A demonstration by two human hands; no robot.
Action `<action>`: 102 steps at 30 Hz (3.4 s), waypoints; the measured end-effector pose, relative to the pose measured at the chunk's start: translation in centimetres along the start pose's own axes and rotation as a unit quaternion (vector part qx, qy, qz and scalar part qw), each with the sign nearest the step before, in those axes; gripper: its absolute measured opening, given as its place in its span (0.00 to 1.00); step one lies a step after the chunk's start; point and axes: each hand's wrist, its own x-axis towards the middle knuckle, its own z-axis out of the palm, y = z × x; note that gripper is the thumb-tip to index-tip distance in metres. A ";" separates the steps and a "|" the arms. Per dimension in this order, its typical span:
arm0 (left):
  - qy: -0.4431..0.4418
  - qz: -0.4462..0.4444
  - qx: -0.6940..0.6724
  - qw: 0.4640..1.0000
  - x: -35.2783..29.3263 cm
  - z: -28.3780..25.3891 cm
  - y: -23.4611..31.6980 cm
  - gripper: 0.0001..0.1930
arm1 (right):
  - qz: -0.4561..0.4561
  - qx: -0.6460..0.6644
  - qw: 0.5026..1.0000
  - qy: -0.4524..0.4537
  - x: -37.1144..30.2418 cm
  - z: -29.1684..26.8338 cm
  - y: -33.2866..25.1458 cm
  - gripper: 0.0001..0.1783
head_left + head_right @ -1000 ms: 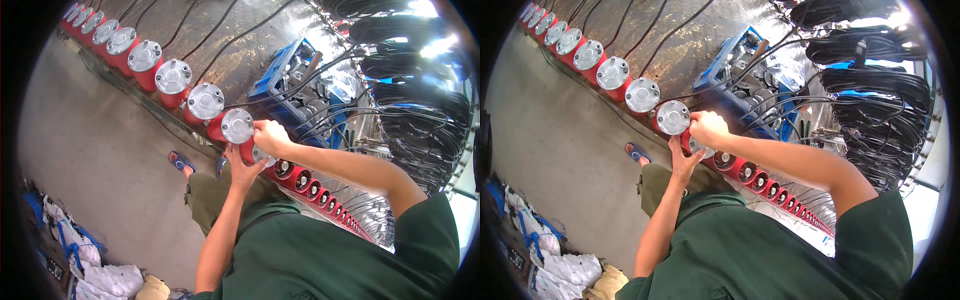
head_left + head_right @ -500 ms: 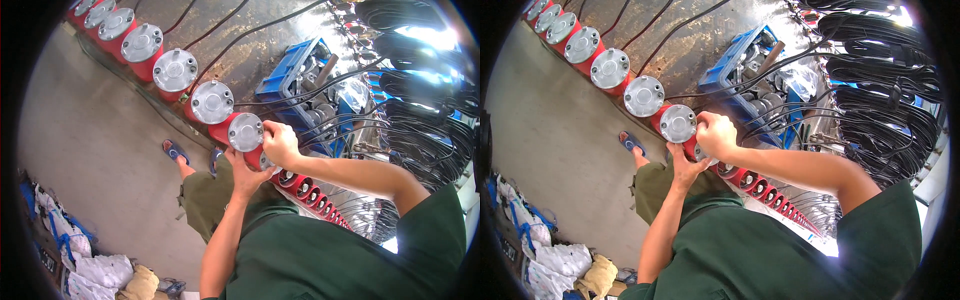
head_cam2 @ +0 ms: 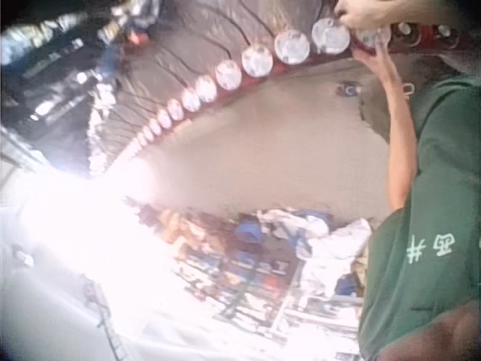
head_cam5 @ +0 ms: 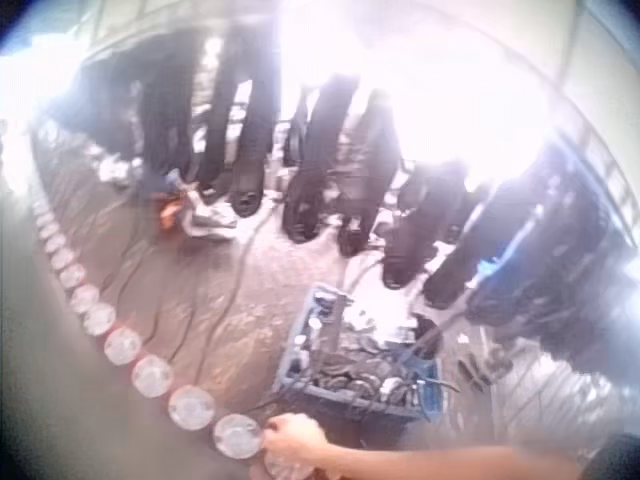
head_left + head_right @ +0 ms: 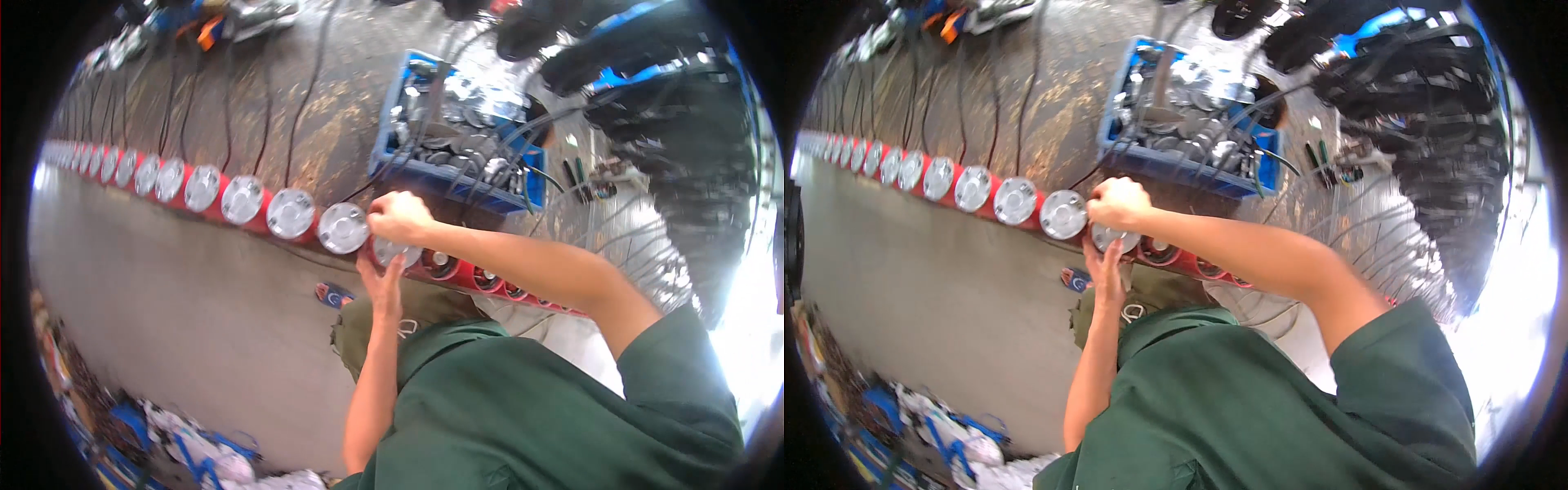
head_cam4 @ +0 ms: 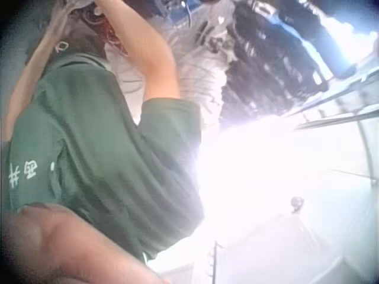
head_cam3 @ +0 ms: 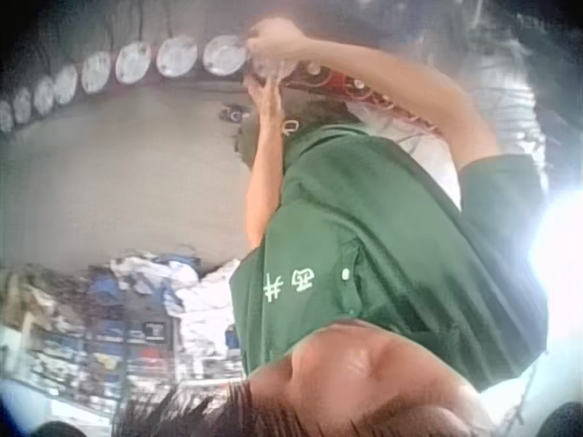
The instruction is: The person places a circular metal component into a red cylindrical housing and tightens it using a small handheld screwdriver, repeating this process for several units in a line.
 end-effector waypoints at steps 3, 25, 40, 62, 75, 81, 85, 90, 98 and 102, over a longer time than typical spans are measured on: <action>-0.004 -0.059 -0.013 0.998 -0.4 0.1 1.1 0.41 | -0.037 0.106 0.993 -0.026 -1.2 -1.5 1.7 0.30; -0.071 -0.090 0.029 0.993 0.2 -0.6 3.9 0.36 | -0.109 -0.084 0.939 0.314 -9.7 3.9 5.2 0.09; -0.009 -0.110 0.100 0.989 1.0 0.8 5.2 0.31 | -0.067 -0.069 0.983 0.159 -8.3 2.5 5.9 0.12; 0.070 -0.075 -0.014 0.995 -1.1 0.8 3.6 0.36 | 0.125 -0.342 0.924 0.116 -8.5 -15.6 24.6 0.68; 0.105 -0.026 -0.078 0.991 -1.0 3.3 1.7 0.53 | -0.130 -0.404 0.905 0.027 -16.0 -16.0 8.1 0.40; 0.138 0.014 0.030 0.990 -0.7 3.3 0.4 0.57 | -0.305 -0.567 0.763 -0.054 -9.7 -15.2 0.4 0.43; 0.148 0.026 0.041 0.988 -0.8 3.4 0.6 0.58 | -0.314 -0.583 0.741 -0.116 -7.2 -14.9 -2.0 0.39; 0.156 0.019 0.119 0.980 -1.0 3.8 1.9 0.53 | -0.383 -0.630 0.664 -0.127 -5.4 -13.5 -4.7 0.37; 0.163 0.022 0.115 0.980 -1.1 3.6 2.7 0.56 | -0.401 -0.654 0.616 -0.179 -3.9 -13.2 -8.1 0.33; 0.160 0.016 0.100 0.982 -1.1 3.6 2.7 0.58 | -0.439 -0.663 0.577 -0.185 -3.8 -12.3 -9.4 0.31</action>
